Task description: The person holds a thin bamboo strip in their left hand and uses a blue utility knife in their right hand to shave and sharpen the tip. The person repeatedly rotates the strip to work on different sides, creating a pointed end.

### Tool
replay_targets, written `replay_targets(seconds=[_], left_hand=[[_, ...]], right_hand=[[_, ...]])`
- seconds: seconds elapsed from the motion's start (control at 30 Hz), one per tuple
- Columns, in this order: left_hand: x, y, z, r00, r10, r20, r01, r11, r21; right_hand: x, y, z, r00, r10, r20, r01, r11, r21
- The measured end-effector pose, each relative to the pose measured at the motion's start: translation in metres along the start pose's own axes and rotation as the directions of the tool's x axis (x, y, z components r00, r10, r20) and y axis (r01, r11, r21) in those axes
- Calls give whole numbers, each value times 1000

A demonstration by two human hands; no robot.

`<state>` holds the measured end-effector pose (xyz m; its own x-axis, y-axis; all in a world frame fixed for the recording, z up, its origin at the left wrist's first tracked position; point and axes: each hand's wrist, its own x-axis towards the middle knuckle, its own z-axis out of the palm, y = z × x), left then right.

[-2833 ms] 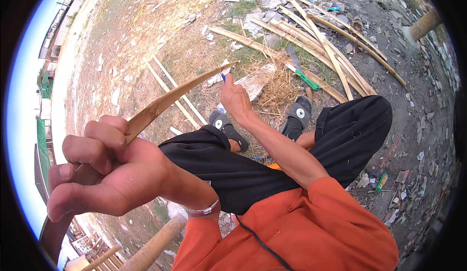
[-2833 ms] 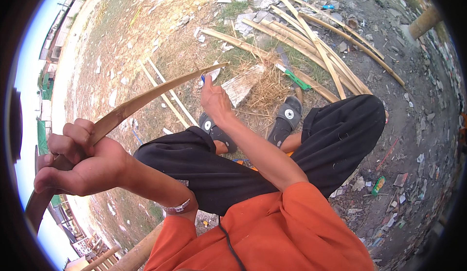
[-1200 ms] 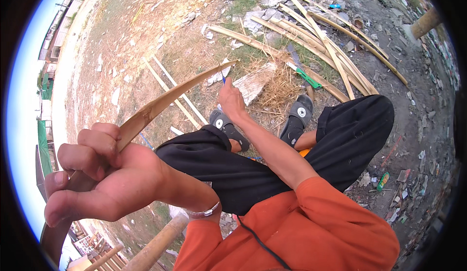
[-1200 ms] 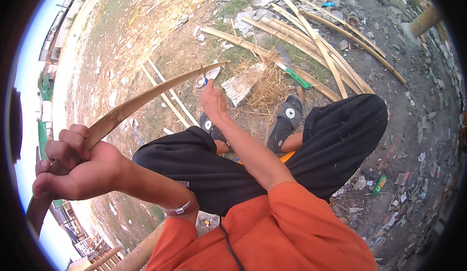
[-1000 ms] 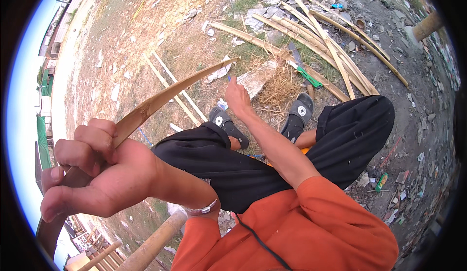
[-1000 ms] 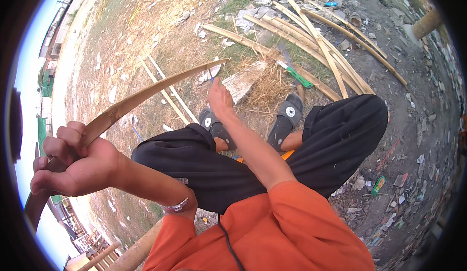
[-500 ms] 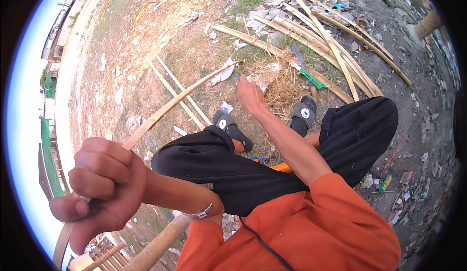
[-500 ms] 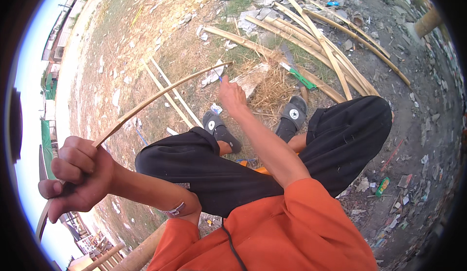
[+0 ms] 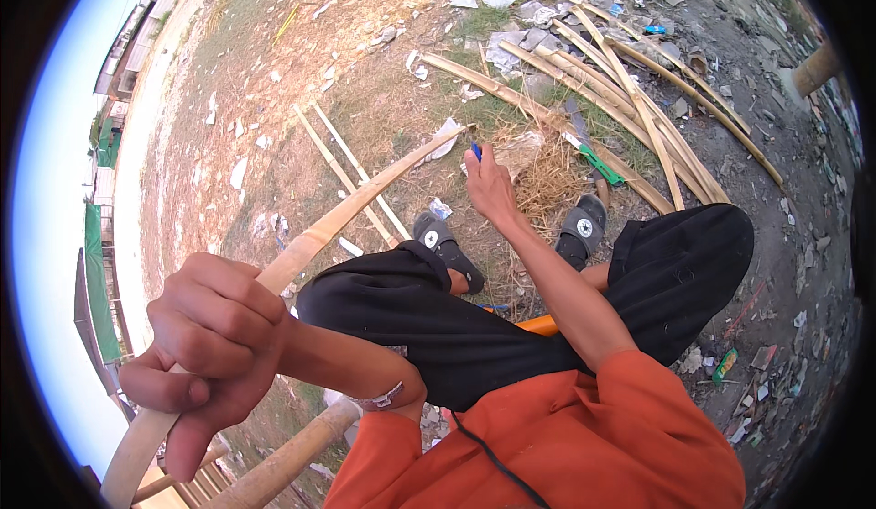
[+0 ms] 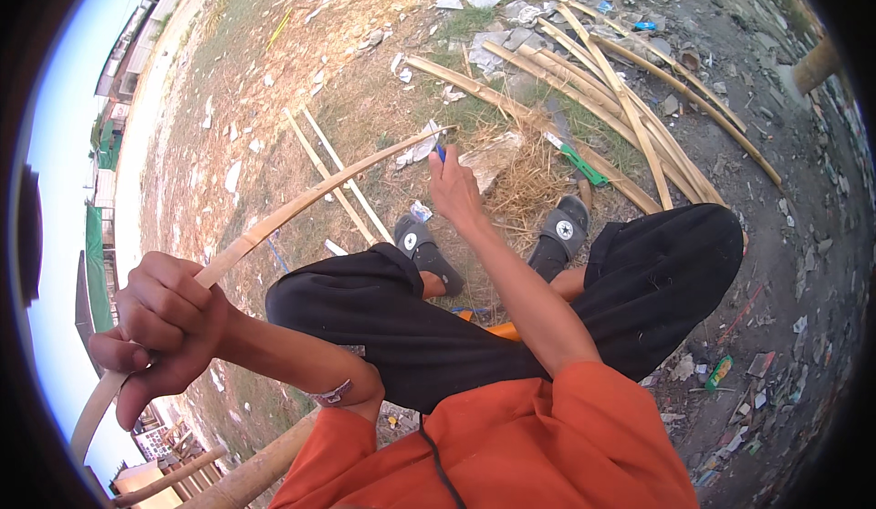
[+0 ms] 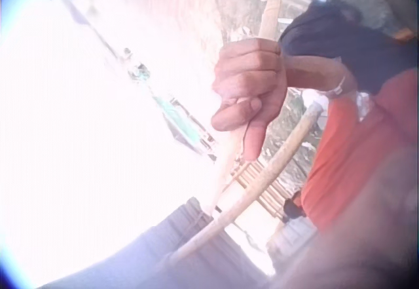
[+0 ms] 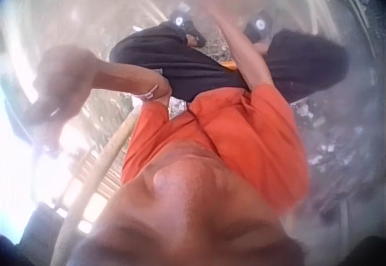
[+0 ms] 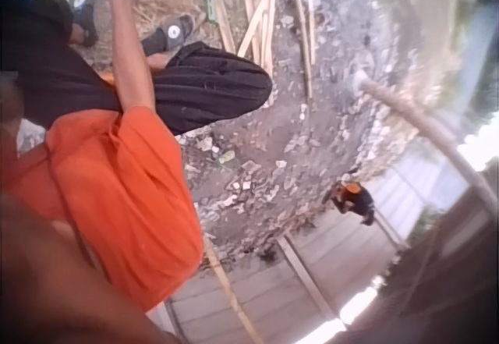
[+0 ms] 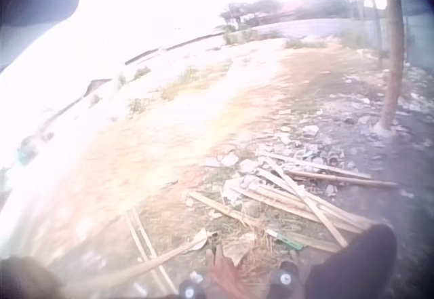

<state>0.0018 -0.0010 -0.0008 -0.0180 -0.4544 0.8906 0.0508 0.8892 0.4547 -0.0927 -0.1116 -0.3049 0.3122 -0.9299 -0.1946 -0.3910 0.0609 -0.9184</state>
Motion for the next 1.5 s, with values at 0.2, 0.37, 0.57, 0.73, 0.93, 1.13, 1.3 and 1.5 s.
replay_targets(seconds=[0.2,0.37,0.57,0.73,0.93,1.13,1.3,1.5], left_hand=[[4,6,-10,986,2,167,14,996,-93],[2,3,-2,994,-4,107,12,997,-76],[0,1,1,997,19,78,-14,998,-64],[1,-1,7,999,33,32,-32,999,-15],[-2,-4,13,999,37,11,-37,998,42],[3,-10,25,983,66,-172,-30,978,206],[-1,-13,27,987,113,-113,-89,975,204],[0,-13,26,991,129,-38,-123,984,130]], right_hand=[[-96,-143,-61,881,-471,52,432,843,319],[-141,-157,-64,832,-548,89,517,823,235],[-141,-146,-59,885,-448,126,450,893,14],[-146,-146,-48,886,-461,59,459,888,36],[-137,-140,-55,876,-481,36,479,877,48],[-125,-130,-48,925,-378,42,380,925,-26],[-147,-163,-62,887,-461,12,458,884,100],[-148,-157,-68,915,-398,70,392,916,85]])
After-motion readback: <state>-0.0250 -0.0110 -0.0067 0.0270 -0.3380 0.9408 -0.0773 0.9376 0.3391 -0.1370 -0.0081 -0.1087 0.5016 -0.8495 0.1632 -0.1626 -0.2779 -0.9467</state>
